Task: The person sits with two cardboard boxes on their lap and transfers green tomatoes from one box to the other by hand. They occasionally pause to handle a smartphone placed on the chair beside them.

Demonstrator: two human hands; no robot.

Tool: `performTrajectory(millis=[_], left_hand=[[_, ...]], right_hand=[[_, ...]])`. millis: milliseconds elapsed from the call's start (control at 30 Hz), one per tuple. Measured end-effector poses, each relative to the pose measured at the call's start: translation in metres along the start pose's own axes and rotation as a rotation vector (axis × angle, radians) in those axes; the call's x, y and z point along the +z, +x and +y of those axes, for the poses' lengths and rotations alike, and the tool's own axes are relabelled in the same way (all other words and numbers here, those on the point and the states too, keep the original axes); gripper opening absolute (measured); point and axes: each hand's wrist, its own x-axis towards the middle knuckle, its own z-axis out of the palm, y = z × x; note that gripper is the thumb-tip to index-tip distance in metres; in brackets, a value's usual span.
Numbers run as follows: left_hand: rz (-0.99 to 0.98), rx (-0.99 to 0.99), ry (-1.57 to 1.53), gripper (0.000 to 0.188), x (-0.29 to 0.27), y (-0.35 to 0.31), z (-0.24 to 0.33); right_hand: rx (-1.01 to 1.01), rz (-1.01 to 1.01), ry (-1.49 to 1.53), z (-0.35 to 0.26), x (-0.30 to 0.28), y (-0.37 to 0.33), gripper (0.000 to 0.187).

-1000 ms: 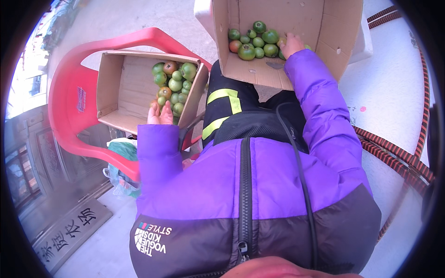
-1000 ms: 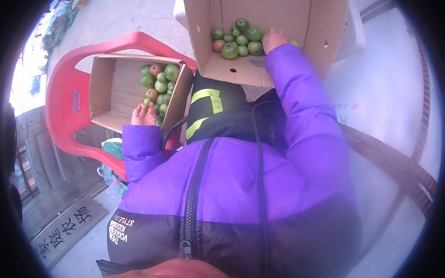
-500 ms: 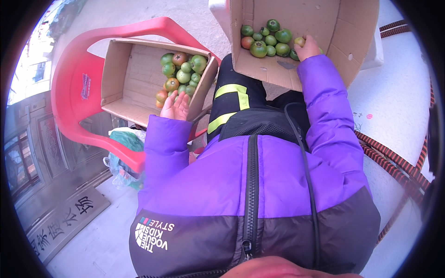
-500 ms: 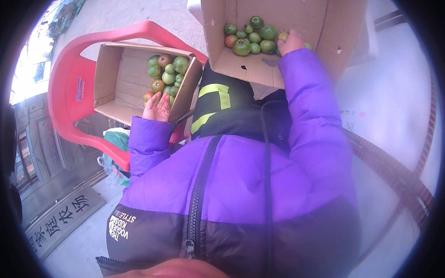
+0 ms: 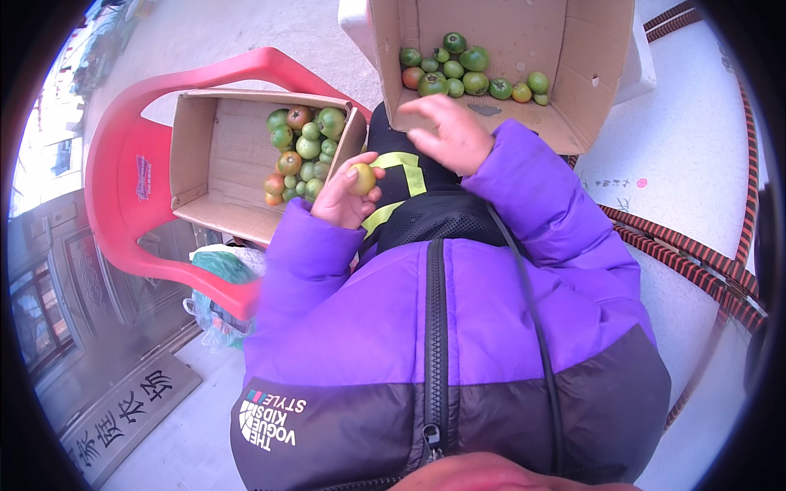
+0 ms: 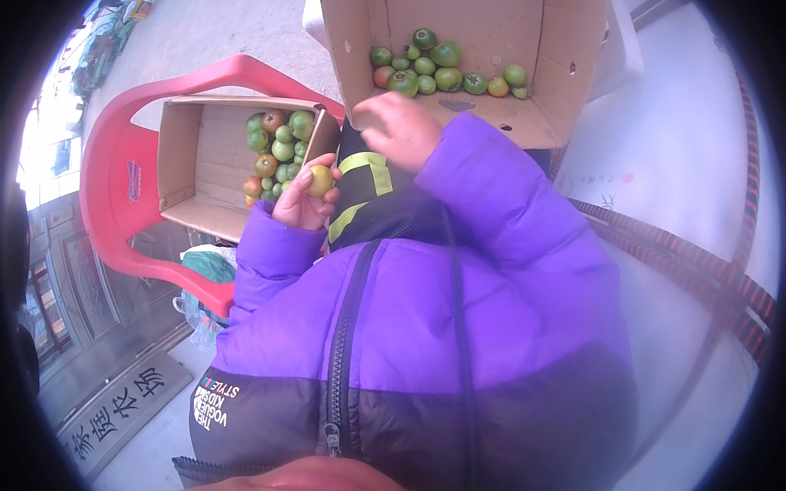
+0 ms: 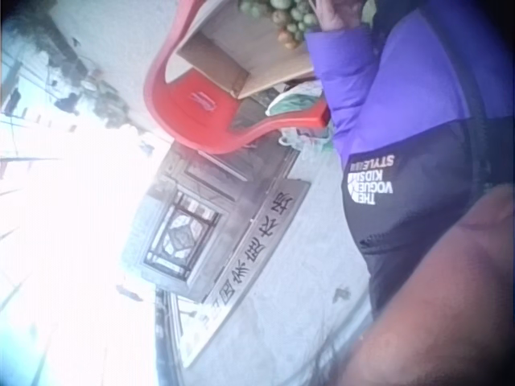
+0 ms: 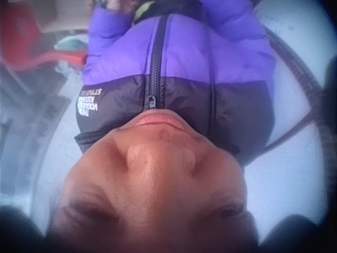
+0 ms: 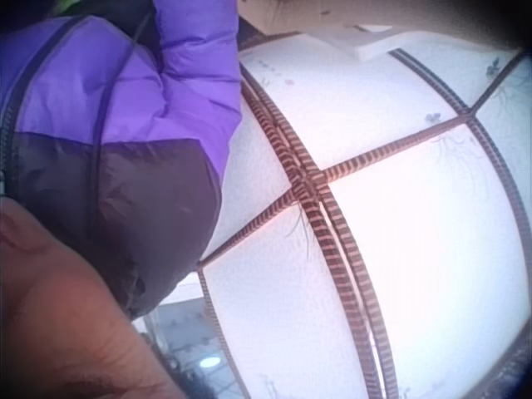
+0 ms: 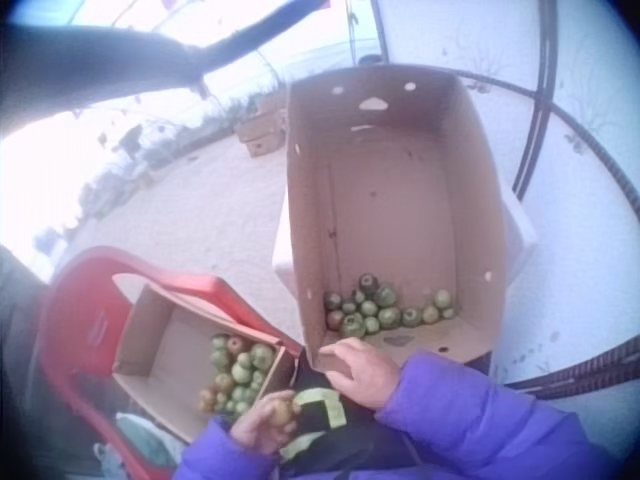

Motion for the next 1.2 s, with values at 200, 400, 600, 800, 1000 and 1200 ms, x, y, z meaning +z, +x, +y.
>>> performTrajectory(millis=[200,400,600,800,1000,1200], left_hand=[[0.485,0.321,-0.247,0.042,-0.048,-0.016,0.036],[0.641,0.266,-0.209,0.051,-0.059,-0.021,0.033],[0.611,0.236,-0.111,0.048,-0.059,-0.011,0.024],[0.621,0.243,-0.120,0.048,-0.061,-0.014,0.023],[0.579,0.186,-0.011,0.044,-0.049,-0.007,0.017],[0.438,0.085,0.086,0.049,-0.017,-0.006,0.002]], right_hand=[[0.667,0.080,-0.816,0.123,-0.078,0.005,0.049],[0.967,-0.211,-0.958,0.179,-0.092,-0.001,0.058],[0.940,-0.144,-0.911,0.198,-0.094,-0.007,0.066],[0.819,-0.194,-0.774,0.187,-0.107,-0.011,0.065],[0.763,-0.093,-0.353,0.129,-0.083,-0.029,0.071],[0.523,0.102,-0.238,0.070,-0.049,-0.011,0.049]])
